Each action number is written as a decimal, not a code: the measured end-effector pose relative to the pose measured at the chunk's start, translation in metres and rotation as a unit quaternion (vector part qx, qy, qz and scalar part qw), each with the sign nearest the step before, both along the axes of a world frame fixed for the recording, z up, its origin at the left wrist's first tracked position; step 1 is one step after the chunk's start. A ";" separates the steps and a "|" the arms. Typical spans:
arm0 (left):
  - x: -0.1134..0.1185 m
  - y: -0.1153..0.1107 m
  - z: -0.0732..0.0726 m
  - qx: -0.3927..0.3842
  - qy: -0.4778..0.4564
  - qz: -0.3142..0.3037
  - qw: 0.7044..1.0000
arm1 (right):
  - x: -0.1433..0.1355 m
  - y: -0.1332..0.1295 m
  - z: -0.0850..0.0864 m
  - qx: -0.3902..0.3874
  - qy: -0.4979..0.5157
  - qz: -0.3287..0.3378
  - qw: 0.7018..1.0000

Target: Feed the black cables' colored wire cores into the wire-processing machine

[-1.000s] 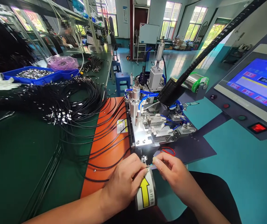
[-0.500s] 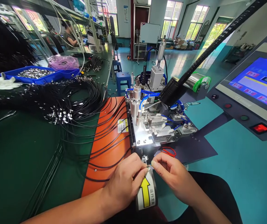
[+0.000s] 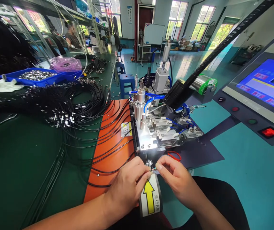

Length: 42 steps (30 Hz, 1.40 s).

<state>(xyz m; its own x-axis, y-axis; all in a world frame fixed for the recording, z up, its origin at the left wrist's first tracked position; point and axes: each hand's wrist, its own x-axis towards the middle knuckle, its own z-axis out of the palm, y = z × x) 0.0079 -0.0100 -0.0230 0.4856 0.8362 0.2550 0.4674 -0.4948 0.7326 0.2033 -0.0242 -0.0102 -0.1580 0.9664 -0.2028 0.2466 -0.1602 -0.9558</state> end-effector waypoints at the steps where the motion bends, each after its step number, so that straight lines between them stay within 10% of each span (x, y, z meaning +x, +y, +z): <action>1: -0.001 0.000 0.000 0.002 0.001 0.004 1.000 | -0.001 0.000 -0.001 0.000 0.007 -0.004 1.000; 42: 0.001 0.007 -0.003 0.056 0.074 0.027 0.995 | -0.013 0.009 -0.031 -0.020 0.046 -0.066 0.997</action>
